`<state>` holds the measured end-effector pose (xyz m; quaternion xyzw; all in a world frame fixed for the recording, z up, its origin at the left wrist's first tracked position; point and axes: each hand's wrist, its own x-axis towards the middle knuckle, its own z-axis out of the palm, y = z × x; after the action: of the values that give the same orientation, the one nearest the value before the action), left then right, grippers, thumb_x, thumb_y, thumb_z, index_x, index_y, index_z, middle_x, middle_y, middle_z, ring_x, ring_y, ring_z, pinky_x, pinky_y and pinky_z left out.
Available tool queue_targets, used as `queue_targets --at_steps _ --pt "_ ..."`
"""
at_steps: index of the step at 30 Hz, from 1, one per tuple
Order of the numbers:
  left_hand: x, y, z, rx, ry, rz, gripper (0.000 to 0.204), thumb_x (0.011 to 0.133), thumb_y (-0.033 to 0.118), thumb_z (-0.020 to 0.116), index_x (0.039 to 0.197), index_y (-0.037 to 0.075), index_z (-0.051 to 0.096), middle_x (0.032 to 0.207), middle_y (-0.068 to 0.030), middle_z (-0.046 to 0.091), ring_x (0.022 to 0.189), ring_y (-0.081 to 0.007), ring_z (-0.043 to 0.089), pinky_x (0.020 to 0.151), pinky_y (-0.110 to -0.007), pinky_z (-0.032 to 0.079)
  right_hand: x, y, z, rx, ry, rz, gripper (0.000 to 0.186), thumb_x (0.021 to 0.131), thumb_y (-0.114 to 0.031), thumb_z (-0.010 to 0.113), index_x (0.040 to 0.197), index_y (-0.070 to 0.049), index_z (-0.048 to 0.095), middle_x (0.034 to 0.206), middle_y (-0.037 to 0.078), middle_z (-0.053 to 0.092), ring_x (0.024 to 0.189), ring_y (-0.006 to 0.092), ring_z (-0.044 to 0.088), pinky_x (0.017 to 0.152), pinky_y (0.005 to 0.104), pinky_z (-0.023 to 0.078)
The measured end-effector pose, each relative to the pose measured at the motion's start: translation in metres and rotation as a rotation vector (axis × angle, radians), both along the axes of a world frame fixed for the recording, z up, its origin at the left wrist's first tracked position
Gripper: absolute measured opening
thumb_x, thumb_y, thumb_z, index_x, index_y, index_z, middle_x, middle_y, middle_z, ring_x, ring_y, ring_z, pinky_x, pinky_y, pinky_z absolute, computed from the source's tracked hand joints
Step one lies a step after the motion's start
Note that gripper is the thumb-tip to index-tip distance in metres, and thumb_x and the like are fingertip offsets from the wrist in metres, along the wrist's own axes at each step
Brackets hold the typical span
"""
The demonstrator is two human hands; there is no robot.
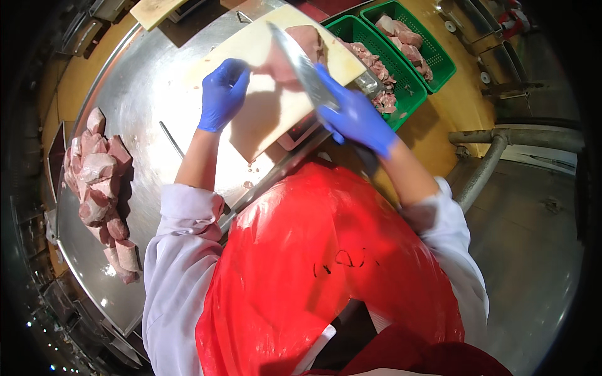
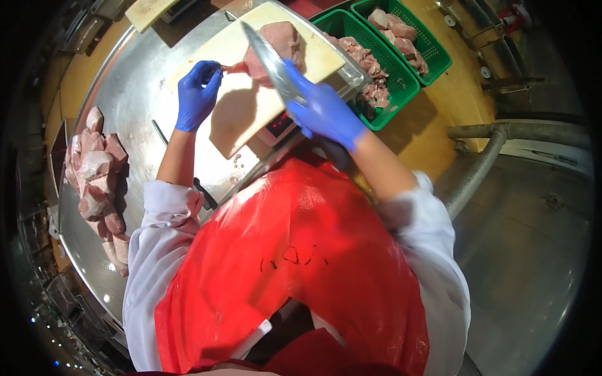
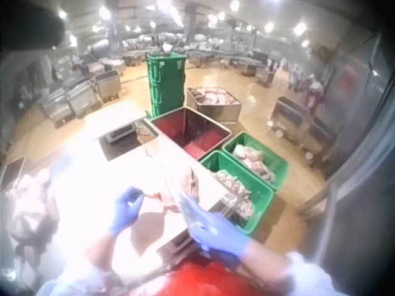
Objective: The person cuts large pieces of raw meat into smaller portions using a knife on a cutting board. The cut pieces are placed into green plastic baskets while the remaining meat is kept on the metal table.
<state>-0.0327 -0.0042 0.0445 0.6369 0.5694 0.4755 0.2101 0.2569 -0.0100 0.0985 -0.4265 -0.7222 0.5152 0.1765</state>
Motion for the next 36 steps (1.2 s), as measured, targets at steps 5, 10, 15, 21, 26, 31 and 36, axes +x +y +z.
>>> queue_targets --at_steps 5,10,15,21,26,31,36 --pt "0.019 0.005 0.019 -0.07 0.113 -0.026 0.011 0.089 -0.001 0.066 0.1 0.002 0.068 0.084 -0.0009 0.068 0.075 -0.0063 0.059 0.071 -0.023 0.05 -0.064 0.059 -0.021 0.098 -0.231 0.098 0.063 0.1 -0.023 0.044 0.158 -0.01 0.021 0.07 0.017 0.064 0.051 0.0251 0.062 0.054 0.0375 0.053" --pt "0.011 -0.017 0.039 -0.086 -0.18 0.155 0.012 0.094 0.001 0.065 0.105 -0.001 0.067 0.091 -0.005 0.071 0.078 -0.0087 0.065 0.072 -0.023 0.052 0.015 0.02 0.015 -0.145 -0.288 0.564 0.069 0.094 -0.009 0.041 0.16 -0.015 0.02 0.071 0.015 0.064 0.052 0.0242 0.065 0.057 0.0371 0.056" --pt "0.044 0.029 0.103 0.076 0.093 0.033 0.016 0.098 0.007 0.062 0.109 -0.004 0.066 0.089 -0.005 0.071 0.078 -0.0086 0.064 0.073 -0.023 0.052 0.055 0.027 0.016 -0.256 -0.092 0.524 0.074 0.092 -0.01 0.048 0.16 -0.019 0.02 0.069 0.011 0.064 0.049 0.0176 0.061 0.055 0.0317 0.056" --pt "0.111 0.103 0.165 0.062 0.601 -0.124 0.035 0.091 0.013 0.066 0.123 0.0 0.059 0.09 -0.009 0.067 0.078 -0.0184 0.064 0.071 -0.031 0.054 0.09 0.059 -0.012 -0.297 0.181 0.246 0.073 0.095 -0.008 0.058 0.16 -0.019 0.025 0.079 0.006 0.064 0.056 0.0104 0.059 0.048 0.0244 0.053" --pt "0.051 0.124 0.157 0.359 1.323 -0.365 0.041 0.088 -0.001 0.064 0.128 0.002 0.057 0.107 -0.0115 0.064 0.093 -0.0222 0.064 0.082 -0.032 0.052 0.198 0.069 -0.036 -0.417 0.317 -0.088 0.077 0.094 -0.001 0.057 0.16 -0.02 0.024 0.085 0.003 0.061 0.058 0.0091 0.058 0.046 0.0213 0.049" --pt "0.069 0.141 0.054 0.201 1.362 -0.892 0.07 0.079 0.001 0.064 0.145 0.019 0.048 0.158 -0.0089 0.038 0.145 -0.0307 0.038 0.119 -0.046 0.032 0.237 0.074 -0.058 -0.366 0.406 -0.267 0.078 0.094 0.003 0.054 0.161 -0.02 0.022 0.085 0.004 0.061 0.057 0.0085 0.057 0.044 0.0217 0.048" --pt "0.085 0.148 0.046 -0.123 1.323 -0.584 0.07 0.07 0.041 0.079 0.131 0.015 0.058 0.141 -0.0154 0.054 0.129 -0.0353 0.053 0.103 -0.046 0.047 0.233 0.078 -0.058 -0.382 0.44 -0.263 0.078 0.094 0.005 0.053 0.161 -0.02 0.022 0.086 0.005 0.061 0.057 0.0088 0.057 0.044 0.022 0.048"
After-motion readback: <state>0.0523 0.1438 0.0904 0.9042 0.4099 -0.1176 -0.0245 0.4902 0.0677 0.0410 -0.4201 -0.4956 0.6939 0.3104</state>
